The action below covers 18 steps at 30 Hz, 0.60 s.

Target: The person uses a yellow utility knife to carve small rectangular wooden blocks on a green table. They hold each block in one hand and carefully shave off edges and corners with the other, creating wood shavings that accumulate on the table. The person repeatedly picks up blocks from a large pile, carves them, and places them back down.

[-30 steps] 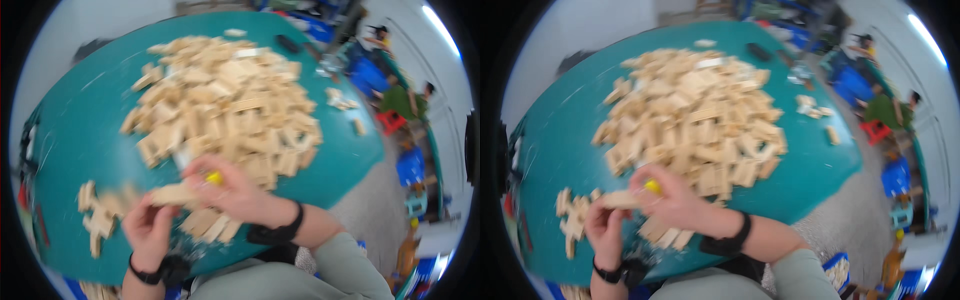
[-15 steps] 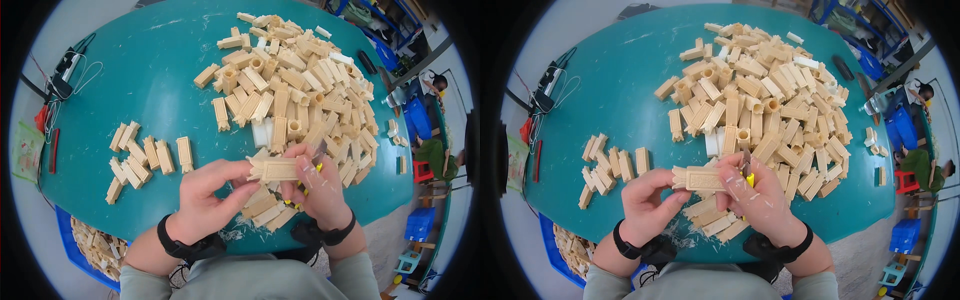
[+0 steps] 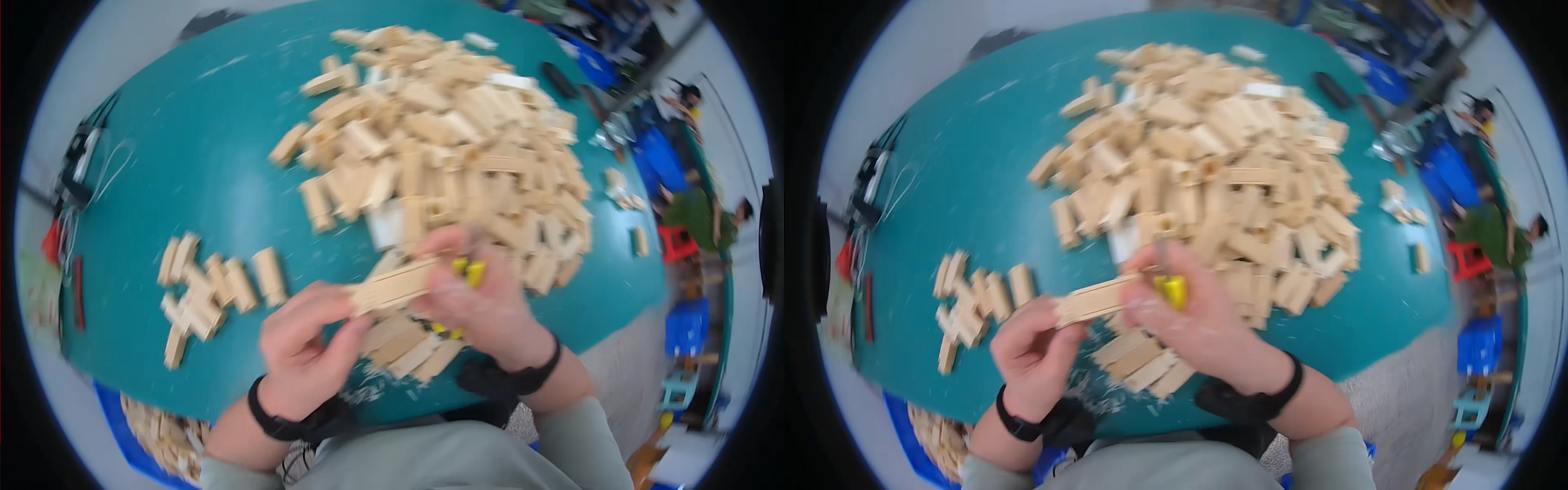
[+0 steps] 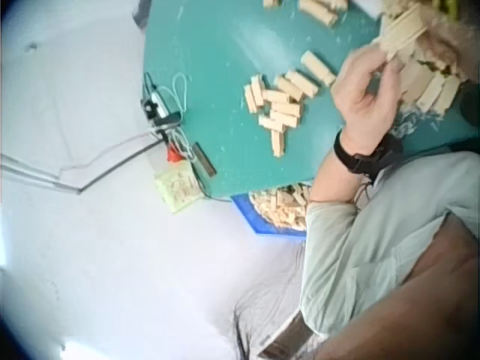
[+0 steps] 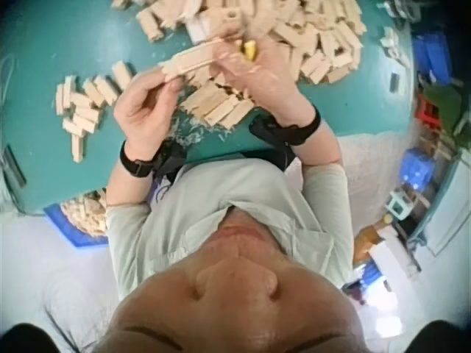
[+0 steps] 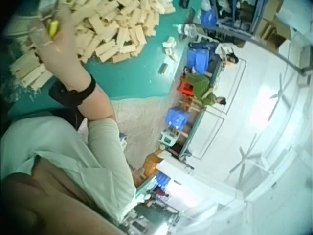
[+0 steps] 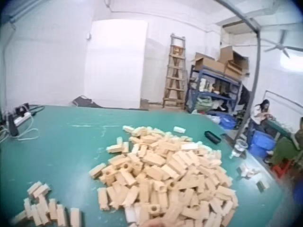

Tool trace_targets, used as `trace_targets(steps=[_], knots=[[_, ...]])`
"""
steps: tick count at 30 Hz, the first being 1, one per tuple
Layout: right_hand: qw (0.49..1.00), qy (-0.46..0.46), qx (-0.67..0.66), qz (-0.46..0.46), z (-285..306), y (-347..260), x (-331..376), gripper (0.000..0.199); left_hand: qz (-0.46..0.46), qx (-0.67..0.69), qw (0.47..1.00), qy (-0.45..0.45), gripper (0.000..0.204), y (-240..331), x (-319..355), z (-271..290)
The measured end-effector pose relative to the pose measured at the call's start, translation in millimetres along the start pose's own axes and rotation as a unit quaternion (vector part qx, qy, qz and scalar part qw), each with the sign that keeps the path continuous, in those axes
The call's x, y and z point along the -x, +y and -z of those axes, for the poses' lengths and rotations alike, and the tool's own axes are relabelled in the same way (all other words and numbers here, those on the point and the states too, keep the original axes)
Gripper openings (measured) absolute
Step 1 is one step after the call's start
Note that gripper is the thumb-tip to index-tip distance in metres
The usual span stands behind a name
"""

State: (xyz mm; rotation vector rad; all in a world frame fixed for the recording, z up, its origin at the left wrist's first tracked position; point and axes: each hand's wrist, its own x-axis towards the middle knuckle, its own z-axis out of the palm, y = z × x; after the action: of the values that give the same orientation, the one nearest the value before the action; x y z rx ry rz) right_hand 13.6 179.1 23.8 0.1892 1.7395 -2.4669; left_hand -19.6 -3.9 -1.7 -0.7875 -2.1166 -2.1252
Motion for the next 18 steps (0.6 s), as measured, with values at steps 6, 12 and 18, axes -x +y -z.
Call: trace_targets(steps=[6, 12, 18], knots=[[0.999, -0.043, -0.004, 0.01, 5, -8, 0, 0.02, 0.015, 0.027, 0.999, 0.007, 0.013, -2, 6, -5], [0.997, -0.051, 0.013, 0.059, 8, 3, -2, 0.021, 0.056, 0.074, 0.996, -0.013, 0.013, -3, 6, -7], [0.994, -0.043, 0.02, 0.099, 6, 7, -4, 0.022, 0.061, 0.099, 0.993, -0.016, 0.024, -20, 12, -1]])
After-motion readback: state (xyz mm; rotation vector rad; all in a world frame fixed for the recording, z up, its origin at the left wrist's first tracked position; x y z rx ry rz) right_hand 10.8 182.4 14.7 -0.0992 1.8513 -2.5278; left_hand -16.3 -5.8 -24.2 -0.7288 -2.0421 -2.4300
